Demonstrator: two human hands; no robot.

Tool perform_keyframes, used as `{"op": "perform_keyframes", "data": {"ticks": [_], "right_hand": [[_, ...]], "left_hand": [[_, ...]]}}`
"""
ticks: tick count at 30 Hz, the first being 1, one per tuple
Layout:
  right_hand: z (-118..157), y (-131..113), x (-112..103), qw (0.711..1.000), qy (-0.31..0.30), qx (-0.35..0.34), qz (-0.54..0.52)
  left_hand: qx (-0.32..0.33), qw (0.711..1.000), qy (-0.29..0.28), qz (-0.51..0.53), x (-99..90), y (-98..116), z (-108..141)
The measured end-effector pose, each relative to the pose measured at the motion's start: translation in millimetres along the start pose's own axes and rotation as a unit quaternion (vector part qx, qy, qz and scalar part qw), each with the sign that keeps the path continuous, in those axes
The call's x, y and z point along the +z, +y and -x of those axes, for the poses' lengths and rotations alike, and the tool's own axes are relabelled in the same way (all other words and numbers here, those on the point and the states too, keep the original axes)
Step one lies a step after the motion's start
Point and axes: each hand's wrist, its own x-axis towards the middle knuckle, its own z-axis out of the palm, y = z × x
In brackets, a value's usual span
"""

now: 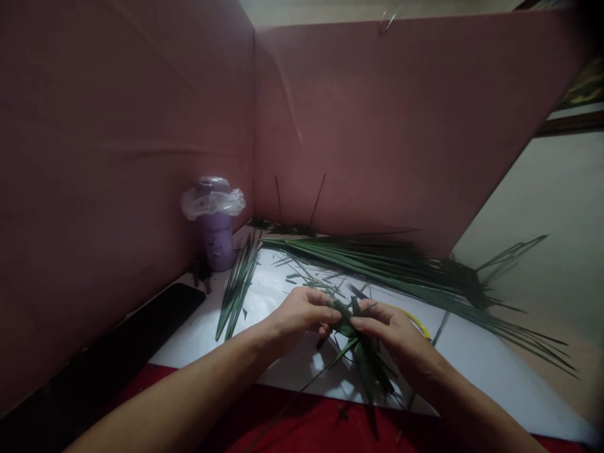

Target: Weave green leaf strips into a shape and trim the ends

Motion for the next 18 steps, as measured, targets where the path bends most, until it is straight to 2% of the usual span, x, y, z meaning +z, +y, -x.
{"op": "perform_keyframes", "data": {"ticks": [6,12,18], "right_hand": [[-0.1,0.2,-2.5,0.999,-0.037,-0.008,0.014],[-2.0,3.5,-4.9,0.998,-0.008,-0.024,-0.055],[-2.9,4.0,-2.6,0.996,0.015,-0.043,-0.071]], "left_hand": [[0.015,1.0,-0.001,-0.026,0.5,-0.2,1.2],[0.037,0.998,0.001,0.052,1.0,4.0,1.0],[0.001,1.0,-0.027,0.006,0.2,1.7,0.8]]}}
